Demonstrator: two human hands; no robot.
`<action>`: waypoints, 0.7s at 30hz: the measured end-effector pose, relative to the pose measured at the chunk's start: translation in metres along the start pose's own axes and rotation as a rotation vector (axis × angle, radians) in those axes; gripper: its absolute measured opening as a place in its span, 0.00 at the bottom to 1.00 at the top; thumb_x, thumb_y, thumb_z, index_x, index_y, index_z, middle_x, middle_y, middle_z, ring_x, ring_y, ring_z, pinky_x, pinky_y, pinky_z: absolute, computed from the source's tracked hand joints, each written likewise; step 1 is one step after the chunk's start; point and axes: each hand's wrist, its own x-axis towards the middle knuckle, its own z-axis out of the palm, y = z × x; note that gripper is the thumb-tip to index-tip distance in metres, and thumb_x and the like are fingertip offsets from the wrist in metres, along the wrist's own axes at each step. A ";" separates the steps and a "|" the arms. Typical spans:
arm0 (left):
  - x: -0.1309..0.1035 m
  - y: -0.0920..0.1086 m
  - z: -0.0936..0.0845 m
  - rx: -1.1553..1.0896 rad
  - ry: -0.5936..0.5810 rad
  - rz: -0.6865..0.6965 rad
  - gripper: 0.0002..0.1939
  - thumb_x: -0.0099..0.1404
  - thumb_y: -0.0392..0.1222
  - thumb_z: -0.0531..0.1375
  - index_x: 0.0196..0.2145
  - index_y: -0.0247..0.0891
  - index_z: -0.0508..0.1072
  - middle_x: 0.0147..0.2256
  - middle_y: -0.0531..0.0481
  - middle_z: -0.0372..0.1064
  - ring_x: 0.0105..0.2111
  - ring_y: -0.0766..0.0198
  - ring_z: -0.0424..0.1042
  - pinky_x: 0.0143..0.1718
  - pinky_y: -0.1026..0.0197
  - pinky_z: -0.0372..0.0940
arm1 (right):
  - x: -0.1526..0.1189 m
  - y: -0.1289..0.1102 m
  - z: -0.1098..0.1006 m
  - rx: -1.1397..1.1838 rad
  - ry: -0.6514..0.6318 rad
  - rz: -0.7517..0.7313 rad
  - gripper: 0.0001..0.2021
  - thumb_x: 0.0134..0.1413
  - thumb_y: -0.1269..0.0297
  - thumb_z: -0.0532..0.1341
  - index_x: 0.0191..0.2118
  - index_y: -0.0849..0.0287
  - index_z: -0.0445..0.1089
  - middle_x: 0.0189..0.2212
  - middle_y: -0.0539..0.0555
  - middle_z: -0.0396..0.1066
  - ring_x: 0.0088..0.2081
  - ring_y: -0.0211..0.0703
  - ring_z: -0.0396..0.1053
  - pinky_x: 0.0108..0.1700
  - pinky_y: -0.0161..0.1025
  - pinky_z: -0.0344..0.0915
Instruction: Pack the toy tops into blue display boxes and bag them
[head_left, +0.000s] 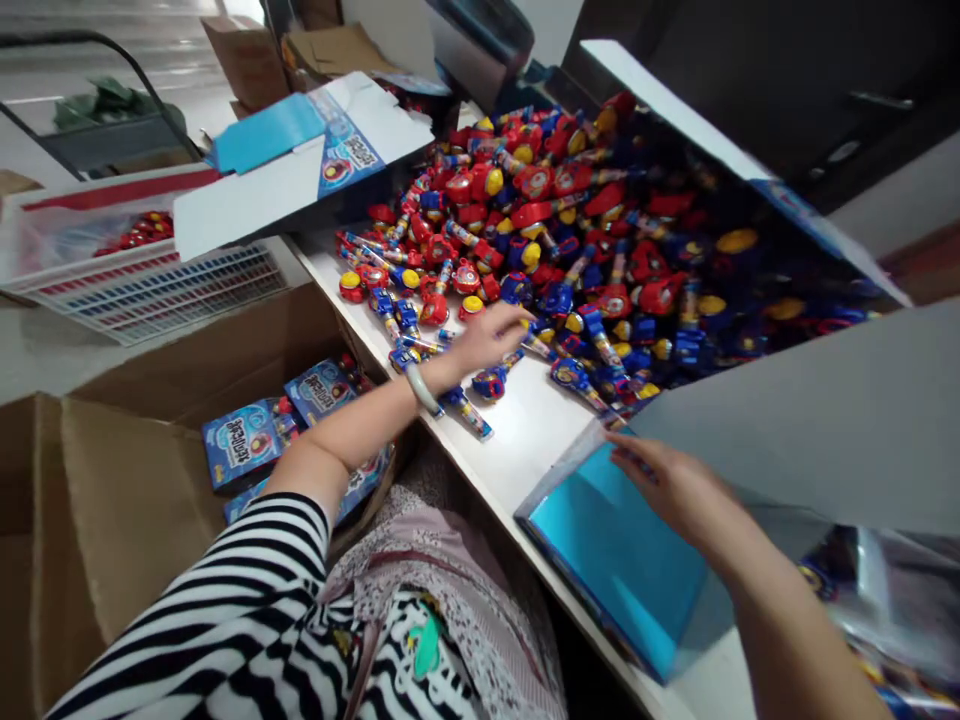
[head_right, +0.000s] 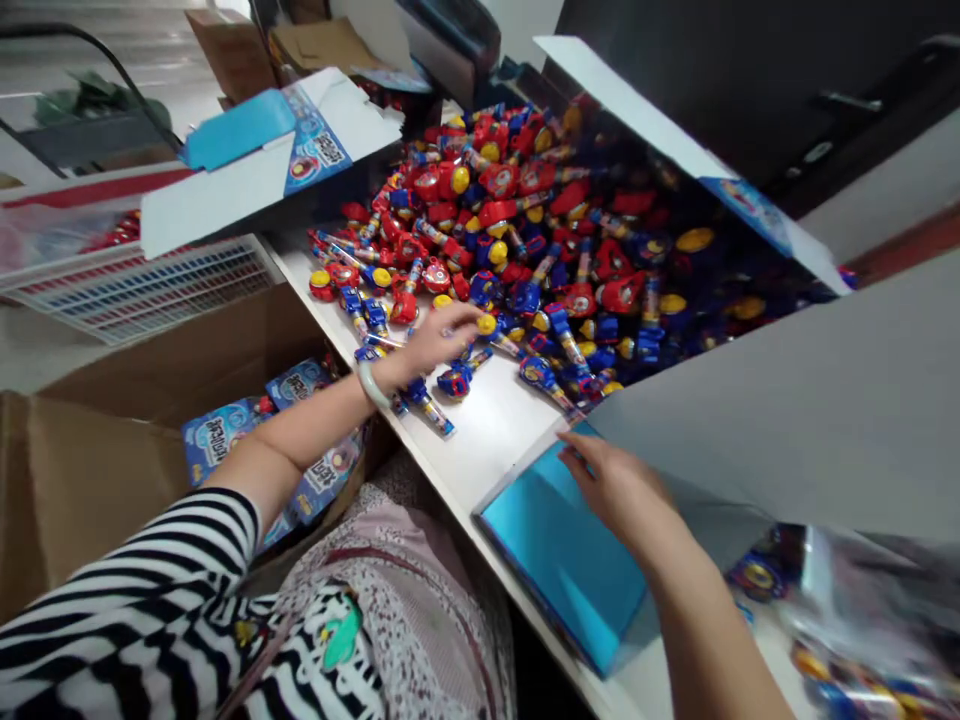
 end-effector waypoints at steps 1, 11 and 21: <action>0.012 -0.028 -0.030 0.139 0.056 -0.153 0.14 0.69 0.33 0.52 0.49 0.33 0.73 0.48 0.40 0.73 0.49 0.57 0.72 0.54 0.54 0.67 | 0.019 -0.015 -0.013 0.059 0.048 -0.088 0.17 0.64 0.58 0.55 0.53 0.52 0.75 0.46 0.56 0.79 0.42 0.49 0.78 0.41 0.41 0.74; 0.036 -0.131 -0.094 0.870 -0.612 0.122 0.31 0.60 0.25 0.56 0.59 0.43 0.71 0.68 0.37 0.51 0.68 0.39 0.50 0.64 0.33 0.53 | 0.268 -0.170 -0.003 -0.202 0.042 -0.241 0.17 0.64 0.71 0.52 0.55 0.62 0.70 0.55 0.66 0.70 0.59 0.53 0.66 0.58 0.46 0.61; 0.081 -0.133 -0.112 0.623 -0.314 -0.024 0.24 0.61 0.39 0.63 0.55 0.33 0.69 0.51 0.38 0.73 0.55 0.48 0.69 0.58 0.49 0.62 | 0.273 -0.144 0.013 0.045 0.121 -0.233 0.22 0.63 0.60 0.58 0.60 0.58 0.61 0.61 0.64 0.62 0.56 0.51 0.67 0.57 0.46 0.61</action>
